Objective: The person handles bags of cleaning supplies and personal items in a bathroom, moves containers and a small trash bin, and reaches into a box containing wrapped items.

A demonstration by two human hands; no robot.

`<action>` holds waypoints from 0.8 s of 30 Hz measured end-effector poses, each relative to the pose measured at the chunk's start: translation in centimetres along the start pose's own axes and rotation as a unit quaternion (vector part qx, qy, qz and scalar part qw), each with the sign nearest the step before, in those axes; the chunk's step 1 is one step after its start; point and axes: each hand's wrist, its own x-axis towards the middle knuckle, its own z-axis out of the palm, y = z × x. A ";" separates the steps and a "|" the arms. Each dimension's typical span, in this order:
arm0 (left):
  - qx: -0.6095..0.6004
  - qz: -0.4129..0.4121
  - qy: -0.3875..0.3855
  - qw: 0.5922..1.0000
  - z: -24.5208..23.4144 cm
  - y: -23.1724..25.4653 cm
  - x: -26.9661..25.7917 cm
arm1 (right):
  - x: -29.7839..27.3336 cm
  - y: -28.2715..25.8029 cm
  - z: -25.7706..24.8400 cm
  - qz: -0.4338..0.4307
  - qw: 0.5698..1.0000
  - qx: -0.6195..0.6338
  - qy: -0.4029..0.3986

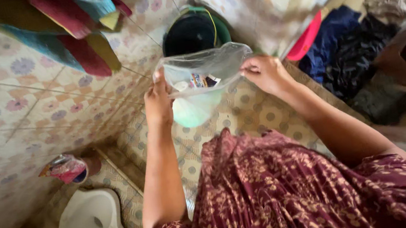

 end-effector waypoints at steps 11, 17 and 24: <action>0.027 0.089 -0.077 0.993 1.3 -1.7 18.9 | 16.9 0.1 4.6 -0.092 0.990 0.035 0.098; 0.180 0.045 -0.095 0.978 1.6 -8.3 28.6 | 23.3 5.1 8.3 -0.122 0.978 -0.088 0.144; 0.552 0.358 -0.096 0.747 1.9 -18.1 36.4 | 26.2 11.1 12.5 -0.019 0.978 -0.110 0.173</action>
